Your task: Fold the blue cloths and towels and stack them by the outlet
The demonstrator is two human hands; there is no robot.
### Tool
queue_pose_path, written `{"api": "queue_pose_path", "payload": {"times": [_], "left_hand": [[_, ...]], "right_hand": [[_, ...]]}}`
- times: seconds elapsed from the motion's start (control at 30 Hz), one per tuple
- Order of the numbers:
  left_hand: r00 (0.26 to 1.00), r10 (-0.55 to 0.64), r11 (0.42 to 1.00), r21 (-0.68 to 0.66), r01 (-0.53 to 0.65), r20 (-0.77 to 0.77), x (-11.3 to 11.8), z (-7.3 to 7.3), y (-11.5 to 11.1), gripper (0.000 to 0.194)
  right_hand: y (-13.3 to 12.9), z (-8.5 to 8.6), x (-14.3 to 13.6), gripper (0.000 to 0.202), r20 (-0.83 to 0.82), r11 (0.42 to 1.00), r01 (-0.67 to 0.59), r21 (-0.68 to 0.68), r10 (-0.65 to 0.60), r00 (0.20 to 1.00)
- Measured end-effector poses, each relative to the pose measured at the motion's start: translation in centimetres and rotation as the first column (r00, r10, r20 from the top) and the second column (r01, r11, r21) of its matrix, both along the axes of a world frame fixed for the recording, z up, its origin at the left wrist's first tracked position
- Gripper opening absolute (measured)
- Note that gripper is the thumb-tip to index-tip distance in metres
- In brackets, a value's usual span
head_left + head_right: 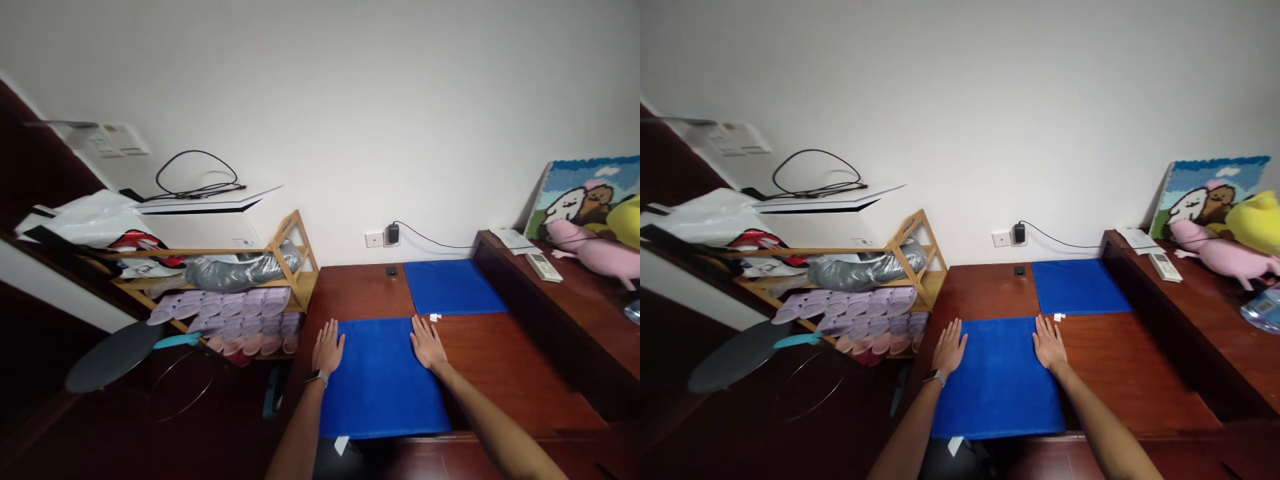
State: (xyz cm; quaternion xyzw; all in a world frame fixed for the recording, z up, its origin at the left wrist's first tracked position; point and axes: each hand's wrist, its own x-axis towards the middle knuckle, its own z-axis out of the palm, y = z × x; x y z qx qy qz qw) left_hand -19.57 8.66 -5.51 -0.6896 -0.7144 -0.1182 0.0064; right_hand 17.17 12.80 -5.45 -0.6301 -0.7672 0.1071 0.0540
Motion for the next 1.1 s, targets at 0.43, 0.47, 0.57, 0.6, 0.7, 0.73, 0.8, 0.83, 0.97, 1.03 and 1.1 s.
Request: {"api": "queue_pose_path", "payload": {"times": [0.43,0.47,0.57,0.6,0.7,0.73,0.8,0.83,0.97,1.03,1.1], "left_hand": [[0.999,-0.003,0.999,0.050,0.006,-0.049,0.3,1.8,-0.2,0.063],[0.997,-0.035,0.997,0.070,0.039,-0.066,0.6,2.3,-0.3,0.062],[0.980,-0.174,0.977,0.104,0.184,-0.096,4.1,3.5,-0.8,0.059],[0.971,-0.219,0.968,0.104,0.228,-0.093,6.2,3.6,-1.0,0.059],[0.945,-0.324,0.941,0.093,0.326,-0.035,14.5,3.3,-1.7,0.060],[0.935,-0.355,0.932,0.083,0.354,-0.004,17.4,3.0,-1.9,0.061],[0.924,-0.378,0.926,0.030,0.377,0.066,22.1,2.4,-2.2,0.062],[0.921,-0.379,0.925,-0.001,0.381,0.095,23.5,2.1,-2.3,0.062],[0.924,-0.368,0.926,-0.055,0.374,0.103,21.3,1.4,-2.7,0.064],[0.951,-0.306,0.950,-0.044,0.308,0.047,16.3,1.2,-3.2,0.065],[0.985,-0.173,0.985,-0.028,0.173,-0.014,10.5,1.0,-3.9,0.066]], "right_hand": [[-5.7,0.7,-0.4,0.069,-0.029,1.000,0.001,-0.009,-0.001,1.000],[-5.8,0.9,-0.5,0.069,-0.034,1.000,0.004,-0.015,-0.005,0.999],[-5.6,1.6,-0.7,0.068,-0.045,1.000,0.004,-0.029,-0.005,0.999],[-5.6,1.7,-0.7,0.068,-0.048,1.000,0.004,-0.027,-0.005,0.999],[-5.6,1.7,-0.5,0.068,-0.044,1.000,0.002,-0.026,-0.003,0.999],[-5.6,1.7,-0.4,0.067,-0.036,1.000,-0.006,-0.025,0.005,0.999],[-5.6,1.5,-0.3,0.066,-0.015,0.999,-0.039,-0.016,0.039,0.999],[-5.6,1.4,-0.3,0.066,-0.006,0.998,-0.054,-0.010,0.054,0.999],[-5.5,1.0,-0.3,0.065,-0.035,0.999,-0.037,-0.006,0.037,0.999],[-5.4,0.9,-0.4,0.066,-0.061,1.000,-0.012,-0.005,0.011,0.998],[-5.3,0.8,-0.4,0.067,-0.073,1.000,-0.003,-0.002,0.003,0.997]]}}
